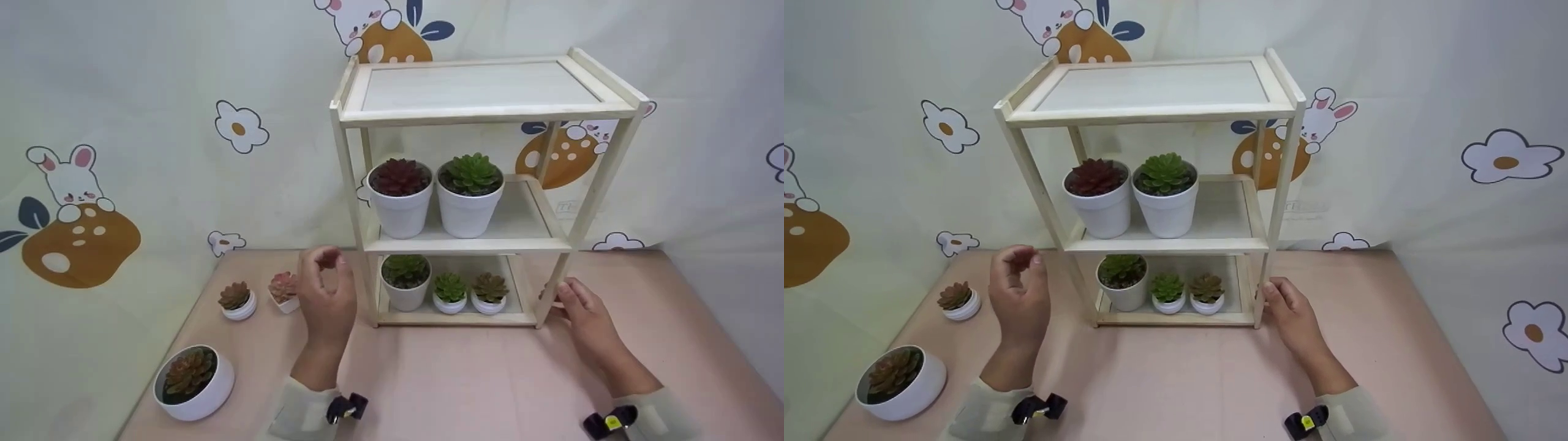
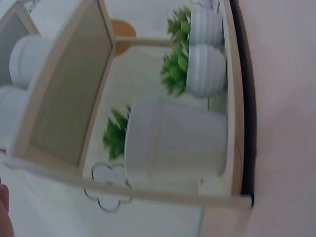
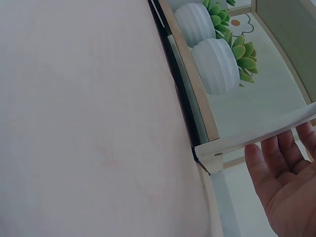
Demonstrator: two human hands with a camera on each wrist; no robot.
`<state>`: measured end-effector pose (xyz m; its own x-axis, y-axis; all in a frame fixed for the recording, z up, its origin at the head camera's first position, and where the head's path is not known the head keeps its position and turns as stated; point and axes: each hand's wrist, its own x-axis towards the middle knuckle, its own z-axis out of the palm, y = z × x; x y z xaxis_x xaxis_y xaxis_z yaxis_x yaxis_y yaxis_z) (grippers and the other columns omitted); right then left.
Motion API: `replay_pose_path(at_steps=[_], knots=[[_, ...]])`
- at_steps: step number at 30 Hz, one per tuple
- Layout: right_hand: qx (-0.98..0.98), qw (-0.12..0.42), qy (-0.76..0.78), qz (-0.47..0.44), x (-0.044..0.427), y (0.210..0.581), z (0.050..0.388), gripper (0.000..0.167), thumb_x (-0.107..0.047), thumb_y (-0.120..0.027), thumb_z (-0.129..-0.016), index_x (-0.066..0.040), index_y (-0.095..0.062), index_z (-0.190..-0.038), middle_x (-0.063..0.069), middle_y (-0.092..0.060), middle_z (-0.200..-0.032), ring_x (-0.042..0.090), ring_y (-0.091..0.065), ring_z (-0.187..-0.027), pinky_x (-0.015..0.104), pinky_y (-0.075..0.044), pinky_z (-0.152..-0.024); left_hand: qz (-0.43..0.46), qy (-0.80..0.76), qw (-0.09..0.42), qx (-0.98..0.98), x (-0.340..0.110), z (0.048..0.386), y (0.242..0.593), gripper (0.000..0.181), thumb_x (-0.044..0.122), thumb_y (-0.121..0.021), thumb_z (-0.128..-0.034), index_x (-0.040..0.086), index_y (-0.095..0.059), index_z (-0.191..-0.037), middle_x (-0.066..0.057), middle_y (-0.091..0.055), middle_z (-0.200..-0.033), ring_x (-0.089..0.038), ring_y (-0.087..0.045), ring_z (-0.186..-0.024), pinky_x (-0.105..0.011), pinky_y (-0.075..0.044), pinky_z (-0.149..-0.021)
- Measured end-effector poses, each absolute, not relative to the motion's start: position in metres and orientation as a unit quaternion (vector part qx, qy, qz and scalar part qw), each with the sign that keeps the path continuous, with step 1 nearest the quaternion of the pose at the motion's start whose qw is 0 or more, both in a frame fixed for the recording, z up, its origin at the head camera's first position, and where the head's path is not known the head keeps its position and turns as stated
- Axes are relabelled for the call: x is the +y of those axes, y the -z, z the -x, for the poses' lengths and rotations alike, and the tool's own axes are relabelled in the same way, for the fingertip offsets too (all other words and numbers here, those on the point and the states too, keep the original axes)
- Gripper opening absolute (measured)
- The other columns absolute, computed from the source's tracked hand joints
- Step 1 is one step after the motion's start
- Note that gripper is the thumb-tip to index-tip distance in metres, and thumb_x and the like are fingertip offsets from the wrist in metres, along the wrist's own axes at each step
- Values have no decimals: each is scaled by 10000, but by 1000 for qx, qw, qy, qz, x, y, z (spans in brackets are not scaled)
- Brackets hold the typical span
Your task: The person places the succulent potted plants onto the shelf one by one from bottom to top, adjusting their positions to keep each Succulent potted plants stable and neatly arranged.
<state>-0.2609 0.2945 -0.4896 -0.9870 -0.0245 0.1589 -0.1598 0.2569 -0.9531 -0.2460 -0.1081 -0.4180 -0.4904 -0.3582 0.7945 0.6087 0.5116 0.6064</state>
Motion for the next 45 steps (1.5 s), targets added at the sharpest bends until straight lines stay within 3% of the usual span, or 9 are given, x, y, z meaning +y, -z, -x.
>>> replay_pose_path(at_steps=[3,7,13,17,20,23,33,40,45], knots=[[-788,60,-610,-52,294,490,260,464,-341,-397,-1136,67,-561,-1284,53,-662,-1151,50,-668,-1069,199,-583,-926,30,503,485,-715,-126,253,424,147,-11,-623,-972,-58,-611,-1110,-153,-626,-1033,-174,-569,-967,-254,-448,-911],[-785,61,-614,-47,292,490,260,461,-330,-406,-1135,79,-557,-1287,34,-672,-1131,53,-667,-1066,206,-587,-923,-74,562,434,-701,-147,262,435,219,53,-606,-1006,-25,-564,-1206,-130,-575,-1146,-138,-514,-1045,-304,-442,-969],[-782,59,-618,-51,292,492,260,462,-326,-405,-1135,82,-552,-1297,37,-682,-1128,53,-662,-1079,210,-584,-931,-196,584,361,-700,-172,270,455,450,118,-656,-972,-7,-464,-1360,-160,-466,-1299,-283,-508,-1116,-275,-489,-913],[-779,58,-621,-56,293,492,259,468,-325,-404,-1135,89,-549,-1296,64,-684,-1135,61,-665,-1081,217,-586,-935,-234,554,315,-734,-182,271,468,618,195,-722,-944,21,-405,-1444,-203,-450,-1365,-340,-414,-1290,-404,-414,-1041],[-779,56,-622,-57,293,492,259,466,-347,-411,-1131,64,-560,-1293,81,-685,-1154,69,-667,-1087,217,-587,-938,-242,545,286,-750,-188,269,475,751,234,-756,-917,12,-345,-1505,-236,-370,-1485,-384,-296,-1406,-524,-313,-1150],[-778,52,-623,-57,294,491,259,468,-371,-415,-1127,40,-569,-1289,76,-681,-1163,79,-666,-1095,219,-586,-945,-239,558,260,-751,-195,268,481,847,240,-760,-911,-14,-269,-1553,-268,-263,-1575,-417,-224,-1477,-567,-244,-1236],[-787,58,-611,-62,295,493,259,477,-358,-390,-1136,57,-558,-1302,110,-671,-1175,54,-667,-1097,206,-577,-950,-228,629,190,-718,-212,269,494,1006,145,-770,-905,-57,-85,-1614,-281,-101,-1699,-415,-179,-1585,-500,-240,-1299],[-791,58,-605,-69,296,492,261,493,-394,-383,-1133,33,-566,-1296,141,-669,-1182,33,-659,-1096,206,-573,-956,-215,621,174,-734,-221,270,504,994,118,-766,-890,-115,-103,-1593,-357,-184,-1656,-437,-237,-1560,-501,-248,-1298],[-789,60,-608,-69,295,492,261,470,-379,-392,-1132,27,-580,-1277,125,-678,-1159,38,-665,-1082,216,-583,-948,-197,618,174,-741,-226,271,509,849,69,-715,-911,-127,-216,-1570,-350,-323,-1607,-432,-323,-1526,-503,-294,-1279]])
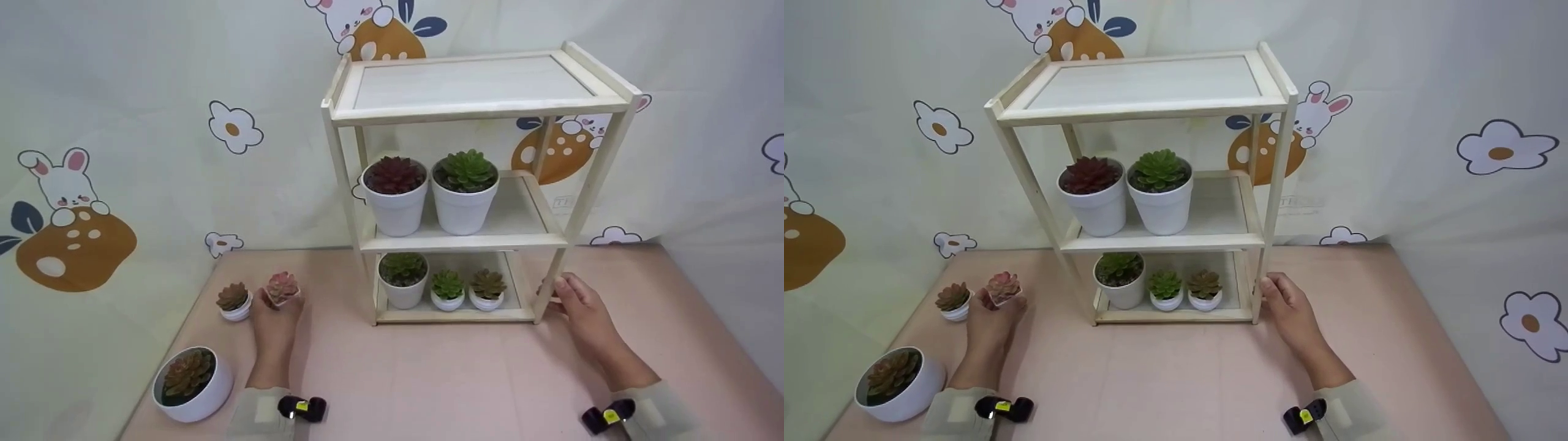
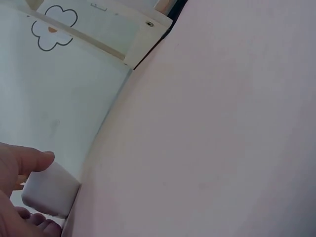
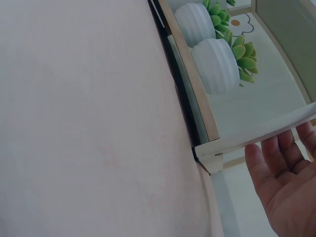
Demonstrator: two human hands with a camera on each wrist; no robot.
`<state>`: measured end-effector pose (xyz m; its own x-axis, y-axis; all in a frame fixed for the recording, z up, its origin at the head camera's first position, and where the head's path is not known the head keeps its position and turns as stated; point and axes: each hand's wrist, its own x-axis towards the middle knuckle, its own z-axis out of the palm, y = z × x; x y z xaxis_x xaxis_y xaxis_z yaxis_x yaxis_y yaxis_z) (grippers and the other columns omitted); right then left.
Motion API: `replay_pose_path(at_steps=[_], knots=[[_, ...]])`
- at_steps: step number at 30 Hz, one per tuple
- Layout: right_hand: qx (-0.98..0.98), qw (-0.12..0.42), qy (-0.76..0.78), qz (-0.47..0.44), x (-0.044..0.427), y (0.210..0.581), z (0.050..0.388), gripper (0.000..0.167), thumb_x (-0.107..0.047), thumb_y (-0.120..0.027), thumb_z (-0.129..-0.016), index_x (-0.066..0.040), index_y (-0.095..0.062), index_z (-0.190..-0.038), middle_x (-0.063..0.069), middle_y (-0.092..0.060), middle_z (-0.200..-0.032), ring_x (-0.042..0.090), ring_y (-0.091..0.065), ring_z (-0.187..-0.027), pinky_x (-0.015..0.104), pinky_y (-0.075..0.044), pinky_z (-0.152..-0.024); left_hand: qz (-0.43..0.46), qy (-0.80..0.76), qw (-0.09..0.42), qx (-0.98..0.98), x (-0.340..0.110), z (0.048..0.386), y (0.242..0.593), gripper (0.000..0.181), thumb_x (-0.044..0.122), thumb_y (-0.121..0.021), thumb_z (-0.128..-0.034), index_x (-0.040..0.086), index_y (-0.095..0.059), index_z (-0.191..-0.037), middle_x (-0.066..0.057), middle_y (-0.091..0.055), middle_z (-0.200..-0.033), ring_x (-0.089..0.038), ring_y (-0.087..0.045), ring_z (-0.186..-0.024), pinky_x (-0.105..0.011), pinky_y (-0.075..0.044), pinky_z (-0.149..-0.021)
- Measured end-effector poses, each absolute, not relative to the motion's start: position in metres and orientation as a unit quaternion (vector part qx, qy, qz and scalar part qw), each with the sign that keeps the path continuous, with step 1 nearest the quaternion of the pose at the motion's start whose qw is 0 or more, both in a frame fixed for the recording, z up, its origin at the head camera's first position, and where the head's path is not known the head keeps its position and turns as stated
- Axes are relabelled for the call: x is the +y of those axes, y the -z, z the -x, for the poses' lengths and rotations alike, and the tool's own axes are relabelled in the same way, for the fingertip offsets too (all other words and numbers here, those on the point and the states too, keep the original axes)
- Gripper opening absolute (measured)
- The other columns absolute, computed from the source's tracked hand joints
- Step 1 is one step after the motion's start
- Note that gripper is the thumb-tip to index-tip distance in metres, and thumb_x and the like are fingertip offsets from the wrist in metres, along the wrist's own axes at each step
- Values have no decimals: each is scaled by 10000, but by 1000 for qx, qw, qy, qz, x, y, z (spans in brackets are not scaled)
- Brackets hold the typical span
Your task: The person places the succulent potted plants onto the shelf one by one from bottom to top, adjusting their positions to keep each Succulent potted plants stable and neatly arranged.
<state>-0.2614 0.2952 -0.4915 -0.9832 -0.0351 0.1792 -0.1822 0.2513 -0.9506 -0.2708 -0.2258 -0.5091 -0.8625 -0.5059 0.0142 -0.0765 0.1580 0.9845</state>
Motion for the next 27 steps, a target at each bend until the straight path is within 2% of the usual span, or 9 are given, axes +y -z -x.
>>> replay_pose_path(at_steps=[3,6,18,27], knots=[[-787,60,-611,-68,295,491,261,466,-358,-395,-1134,45,-571,-1288,91,-682,-1150,39,-665,-1080,223,-587,-942,-185,610,181,-749,-228,272,511,722,29,-692,-910,-130,-333,-1515,-335,-435,-1540,-416,-405,-1475,-504,-336,-1254],[-785,61,-612,-67,295,491,261,466,-343,-401,-1134,63,-563,-1296,61,-684,-1140,38,-665,-1078,223,-588,-940,-183,609,185,-749,-228,273,513,680,-6,-685,-907,-135,-362,-1491,-341,-466,-1512,-418,-437,-1449,-505,-362,-1236],[-783,60,-615,-72,294,490,263,487,-351,-392,-1135,84,-550,-1286,93,-669,-1149,42,-666,-1080,219,-585,-954,-192,617,201,-736,-224,272,514,665,-16,-703,-896,-149,-357,-1447,-351,-490,-1443,-405,-492,-1356,-483,-426,-1156],[-783,60,-615,-68,294,491,261,500,-372,-407,-1129,77,-551,-1297,126,-679,-1169,33,-662,-1086,219,-582,-957,-205,619,172,-738,-224,269,512,679,-5,-698,-912,-136,-316,-1457,-347,-462,-1458,-428,-487,-1375,-492,-432,-1178]])
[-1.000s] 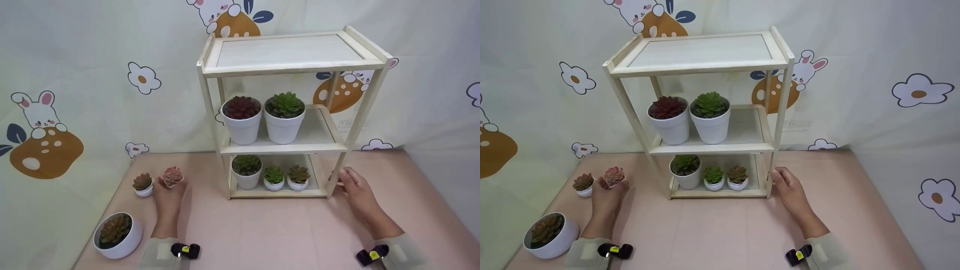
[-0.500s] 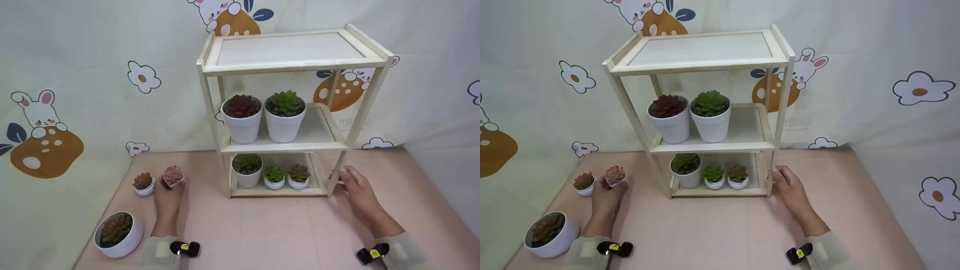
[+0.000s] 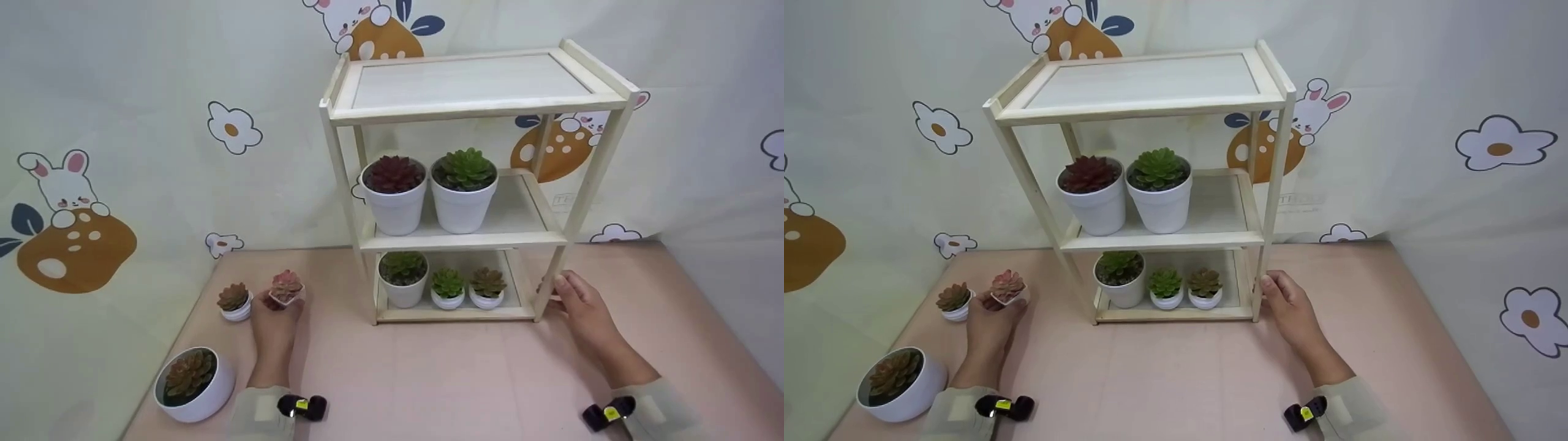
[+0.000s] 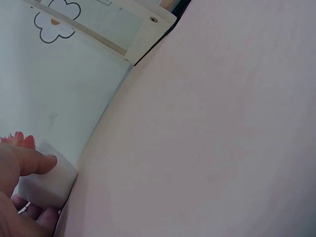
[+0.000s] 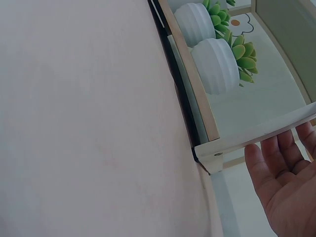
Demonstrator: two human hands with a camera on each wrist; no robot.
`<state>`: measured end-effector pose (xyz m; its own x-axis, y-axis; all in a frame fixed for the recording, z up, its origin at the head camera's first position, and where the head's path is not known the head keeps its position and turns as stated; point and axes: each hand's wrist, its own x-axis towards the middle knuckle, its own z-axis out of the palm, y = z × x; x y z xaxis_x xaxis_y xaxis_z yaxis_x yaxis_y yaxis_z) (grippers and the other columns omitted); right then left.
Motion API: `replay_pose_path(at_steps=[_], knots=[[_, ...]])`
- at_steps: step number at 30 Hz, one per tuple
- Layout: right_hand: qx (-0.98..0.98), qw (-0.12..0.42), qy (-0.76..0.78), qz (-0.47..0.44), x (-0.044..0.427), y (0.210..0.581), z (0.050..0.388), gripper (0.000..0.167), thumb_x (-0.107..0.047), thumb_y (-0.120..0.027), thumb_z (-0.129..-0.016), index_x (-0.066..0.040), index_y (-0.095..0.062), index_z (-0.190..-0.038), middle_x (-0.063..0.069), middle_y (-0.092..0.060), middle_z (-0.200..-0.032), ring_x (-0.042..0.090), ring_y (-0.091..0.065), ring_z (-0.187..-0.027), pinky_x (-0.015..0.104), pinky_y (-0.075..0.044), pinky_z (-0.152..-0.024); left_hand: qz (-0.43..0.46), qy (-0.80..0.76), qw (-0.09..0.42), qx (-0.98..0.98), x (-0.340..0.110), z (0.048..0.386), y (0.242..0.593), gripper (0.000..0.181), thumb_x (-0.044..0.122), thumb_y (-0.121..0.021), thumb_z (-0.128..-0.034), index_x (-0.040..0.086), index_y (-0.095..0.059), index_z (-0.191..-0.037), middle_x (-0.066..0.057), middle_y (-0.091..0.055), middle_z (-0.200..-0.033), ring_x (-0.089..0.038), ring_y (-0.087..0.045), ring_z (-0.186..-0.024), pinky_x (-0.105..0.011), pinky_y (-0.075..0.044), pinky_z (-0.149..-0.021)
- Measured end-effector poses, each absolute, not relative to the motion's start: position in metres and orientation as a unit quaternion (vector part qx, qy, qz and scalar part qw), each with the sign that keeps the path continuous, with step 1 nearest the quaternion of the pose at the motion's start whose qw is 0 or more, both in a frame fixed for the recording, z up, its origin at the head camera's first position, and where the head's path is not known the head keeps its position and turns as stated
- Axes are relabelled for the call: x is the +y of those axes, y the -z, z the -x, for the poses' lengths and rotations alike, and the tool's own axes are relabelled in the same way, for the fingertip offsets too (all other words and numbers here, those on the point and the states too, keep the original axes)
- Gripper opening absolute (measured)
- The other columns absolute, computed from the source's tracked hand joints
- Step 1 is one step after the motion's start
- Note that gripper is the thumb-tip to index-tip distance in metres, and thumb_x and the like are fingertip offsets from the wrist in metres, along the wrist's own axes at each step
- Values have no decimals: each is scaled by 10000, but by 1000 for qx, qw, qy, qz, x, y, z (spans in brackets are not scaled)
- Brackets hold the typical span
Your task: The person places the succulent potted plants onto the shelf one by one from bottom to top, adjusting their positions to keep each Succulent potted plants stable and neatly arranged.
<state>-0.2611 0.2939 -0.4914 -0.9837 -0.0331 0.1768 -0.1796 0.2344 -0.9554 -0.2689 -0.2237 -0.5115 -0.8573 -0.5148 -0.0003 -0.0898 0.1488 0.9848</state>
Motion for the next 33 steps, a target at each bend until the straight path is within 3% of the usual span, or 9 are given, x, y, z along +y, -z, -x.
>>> replay_pose_path(at_steps=[7,13,19,22,28,33], knots=[[-791,60,-605,-71,296,493,261,489,-393,-390,-1130,29,-567,-1303,105,-677,-1164,20,-660,-1092,216,-582,-953,-208,608,159,-749,-222,267,510,663,55,-715,-920,-117,-342,-1440,-314,-481,-1421,-377,-520,-1302,-319,-503,-1008],[-794,58,-602,-71,296,493,262,505,-407,-386,-1129,28,-561,-1316,168,-662,-1202,13,-655,-1098,205,-573,-962,-208,604,153,-754,-219,265,506,683,94,-729,-917,-98,-343,-1446,-294,-478,-1402,-368,-514,-1279,-376,-489,-1009],[-784,56,-614,-72,296,494,262,499,-405,-395,-1127,34,-559,-1298,159,-661,-1187,31,-663,-1097,217,-580,-962,-201,607,179,-748,-214,266,504,660,80,-752,-884,-108,-385,-1400,-280,-525,-1323,-347,-547,-1190,-152,-489,-801],[-781,57,-617,-73,295,494,262,494,-402,-393,-1127,33,-558,-1292,165,-658,-1182,47,-664,-1100,220,-584,-959,-196,608,190,-746,-211,266,502,646,75,-757,-874,-119,-403,-1378,-283,-543,-1299,-347,-558,-1168,-102,-471,-736],[-783,58,-615,-68,295,492,262,482,-382,-393,-1131,39,-561,-1293,163,-668,-1174,77,-664,-1103,221,-586,-953,-188,604,177,-754,-208,265,494,654,90,-757,-879,-106,-401,-1391,-277,-539,-1334,-349,-567,-1202,-93,-479,-753],[-788,56,-609,-67,295,492,263,516,-423,-387,-1126,31,-561,-1299,207,-651,-1203,63,-656,-1105,219,-582,-959,-176,596,166,-765,-203,262,480,658,128,-770,-890,-77,-408,-1401,-250,-550,-1347,-334,-575,-1224,-241,-521,-900]])
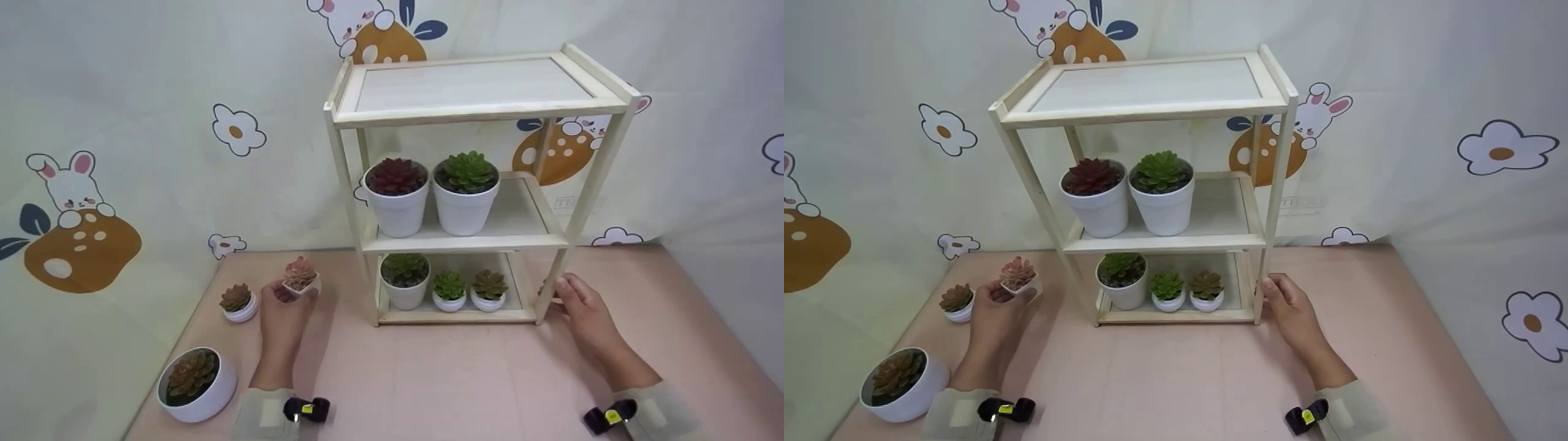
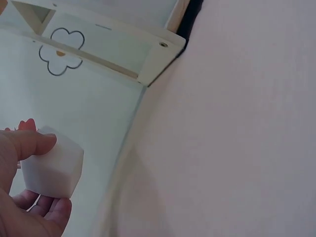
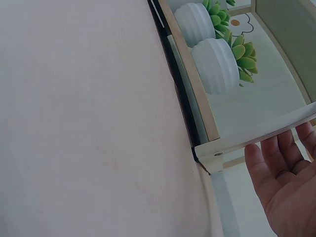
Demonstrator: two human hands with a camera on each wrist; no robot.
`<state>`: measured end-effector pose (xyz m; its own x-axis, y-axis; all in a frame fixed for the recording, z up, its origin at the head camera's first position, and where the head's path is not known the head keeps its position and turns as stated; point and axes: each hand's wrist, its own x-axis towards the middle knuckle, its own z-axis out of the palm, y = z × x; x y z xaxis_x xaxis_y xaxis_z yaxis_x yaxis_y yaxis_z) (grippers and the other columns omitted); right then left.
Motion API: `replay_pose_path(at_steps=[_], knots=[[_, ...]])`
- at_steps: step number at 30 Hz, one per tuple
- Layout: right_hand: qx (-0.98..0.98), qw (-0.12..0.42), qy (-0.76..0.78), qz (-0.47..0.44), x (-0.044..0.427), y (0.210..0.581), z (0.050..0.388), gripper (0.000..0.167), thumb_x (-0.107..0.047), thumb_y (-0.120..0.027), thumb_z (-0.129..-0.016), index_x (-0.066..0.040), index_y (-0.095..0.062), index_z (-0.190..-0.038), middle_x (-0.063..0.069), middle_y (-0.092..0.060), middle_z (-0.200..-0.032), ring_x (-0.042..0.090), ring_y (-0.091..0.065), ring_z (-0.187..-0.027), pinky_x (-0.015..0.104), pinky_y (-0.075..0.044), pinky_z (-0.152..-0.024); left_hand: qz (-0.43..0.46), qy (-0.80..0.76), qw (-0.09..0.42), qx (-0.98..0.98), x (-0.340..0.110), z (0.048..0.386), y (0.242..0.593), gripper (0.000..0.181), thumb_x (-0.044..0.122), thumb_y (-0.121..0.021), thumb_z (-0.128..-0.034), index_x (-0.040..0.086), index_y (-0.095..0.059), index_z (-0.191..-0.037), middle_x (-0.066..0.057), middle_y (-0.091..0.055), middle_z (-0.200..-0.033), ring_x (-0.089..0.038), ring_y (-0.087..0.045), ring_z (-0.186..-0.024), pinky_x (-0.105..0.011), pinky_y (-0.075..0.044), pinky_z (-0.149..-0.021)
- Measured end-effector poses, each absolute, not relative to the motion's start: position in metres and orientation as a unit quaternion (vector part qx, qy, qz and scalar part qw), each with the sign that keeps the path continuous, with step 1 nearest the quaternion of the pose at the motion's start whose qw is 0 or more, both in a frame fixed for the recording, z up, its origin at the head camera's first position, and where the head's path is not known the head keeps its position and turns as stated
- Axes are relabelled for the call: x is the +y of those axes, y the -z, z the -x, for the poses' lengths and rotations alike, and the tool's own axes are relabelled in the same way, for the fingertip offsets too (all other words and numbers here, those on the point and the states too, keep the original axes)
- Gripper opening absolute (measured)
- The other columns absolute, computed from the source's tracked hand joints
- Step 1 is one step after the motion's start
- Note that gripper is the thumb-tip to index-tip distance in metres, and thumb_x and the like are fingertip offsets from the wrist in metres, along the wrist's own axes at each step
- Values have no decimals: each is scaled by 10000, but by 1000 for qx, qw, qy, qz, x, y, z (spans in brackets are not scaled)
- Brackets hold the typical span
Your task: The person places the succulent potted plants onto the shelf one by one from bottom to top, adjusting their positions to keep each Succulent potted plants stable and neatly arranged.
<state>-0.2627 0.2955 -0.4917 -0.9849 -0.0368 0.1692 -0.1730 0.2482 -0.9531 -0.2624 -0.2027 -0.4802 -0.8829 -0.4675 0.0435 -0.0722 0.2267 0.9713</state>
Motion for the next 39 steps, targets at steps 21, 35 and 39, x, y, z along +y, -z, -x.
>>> replay_pose_path(at_steps=[21,35,39], knots=[[-791,56,-606,-71,295,491,262,485,-364,-387,-1135,64,-554,-1287,110,-670,-1175,25,-655,-1082,193,-576,-950,-93,614,157,-767,-175,244,427,656,150,-806,-887,-30,-446,-1405,-193,-554,-1367,-318,-559,-1284,-427,-484,-1141],[-796,59,-599,-71,295,490,262,507,-373,-385,-1135,81,-545,-1296,116,-668,-1170,20,-658,-1082,193,-578,-944,-54,600,118,-790,-161,224,401,620,222,-818,-895,54,-470,-1381,-122,-577,-1403,-280,-579,-1336,-425,-538,-1101],[-796,58,-598,-69,295,491,262,529,-390,-387,-1133,86,-541,-1305,131,-670,-1177,18,-656,-1081,188,-574,-946,-40,592,119,-796,-159,220,397,614,227,-820,-897,61,-474,-1377,-119,-589,-1402,-273,-591,-1326,-423,-542,-1097]])
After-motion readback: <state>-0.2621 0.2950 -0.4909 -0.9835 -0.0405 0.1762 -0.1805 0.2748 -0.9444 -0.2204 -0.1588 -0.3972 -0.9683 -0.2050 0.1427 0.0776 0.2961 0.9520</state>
